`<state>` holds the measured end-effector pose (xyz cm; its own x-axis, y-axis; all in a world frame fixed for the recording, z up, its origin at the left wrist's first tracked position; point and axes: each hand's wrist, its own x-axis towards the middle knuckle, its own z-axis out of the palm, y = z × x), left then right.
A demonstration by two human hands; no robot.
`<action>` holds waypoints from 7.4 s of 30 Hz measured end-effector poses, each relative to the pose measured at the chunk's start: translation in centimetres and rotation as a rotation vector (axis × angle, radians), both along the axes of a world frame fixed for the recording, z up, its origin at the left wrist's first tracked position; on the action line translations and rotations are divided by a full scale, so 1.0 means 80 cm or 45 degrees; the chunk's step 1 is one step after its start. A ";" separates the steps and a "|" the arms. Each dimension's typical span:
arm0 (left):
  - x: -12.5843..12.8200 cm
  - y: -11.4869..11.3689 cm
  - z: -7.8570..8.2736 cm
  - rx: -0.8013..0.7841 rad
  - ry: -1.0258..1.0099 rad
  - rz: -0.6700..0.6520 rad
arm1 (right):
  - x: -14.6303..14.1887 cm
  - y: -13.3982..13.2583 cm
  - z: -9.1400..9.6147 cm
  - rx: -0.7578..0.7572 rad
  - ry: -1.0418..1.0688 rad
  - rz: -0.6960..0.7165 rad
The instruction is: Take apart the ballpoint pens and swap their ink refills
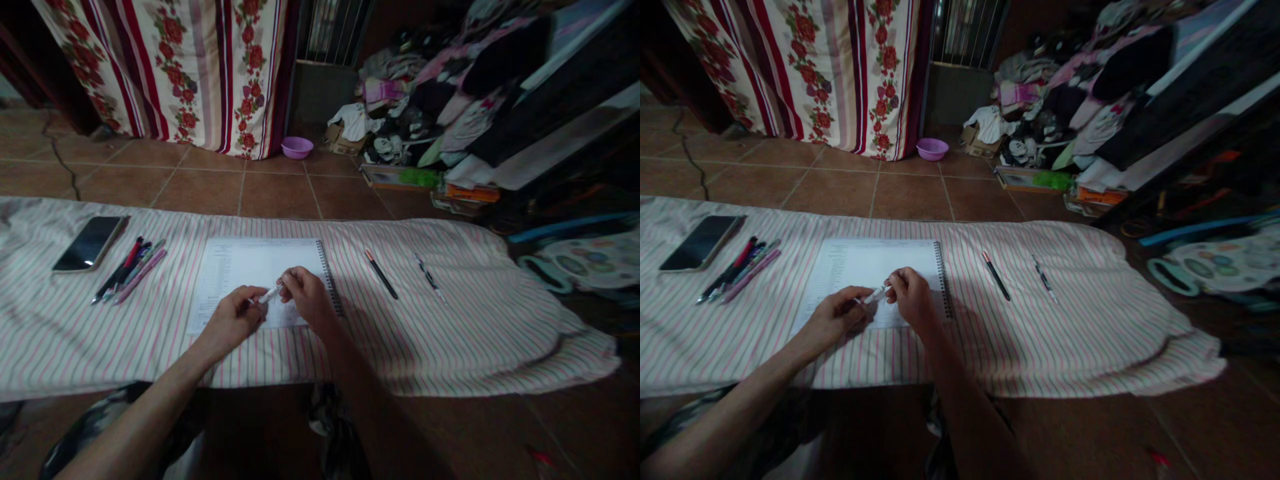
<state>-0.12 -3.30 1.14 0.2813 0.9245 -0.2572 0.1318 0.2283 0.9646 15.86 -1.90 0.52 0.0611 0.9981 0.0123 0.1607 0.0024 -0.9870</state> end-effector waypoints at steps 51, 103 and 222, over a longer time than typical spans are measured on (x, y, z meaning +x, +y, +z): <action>-0.003 0.003 0.000 0.025 0.069 0.016 | -0.003 -0.003 0.013 -0.111 0.080 0.004; 0.002 0.000 0.000 -0.043 0.205 0.155 | -0.013 0.001 -0.008 -0.175 0.354 -0.074; 0.005 0.006 0.012 -0.247 0.000 0.235 | 0.076 0.008 0.002 0.147 -0.692 -0.182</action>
<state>0.27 -2.81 2.06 0.1124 0.8936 -0.4345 0.0712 0.4289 0.9005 21.95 -1.23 0.65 0.1495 0.9706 0.1885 0.6519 0.0466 -0.7569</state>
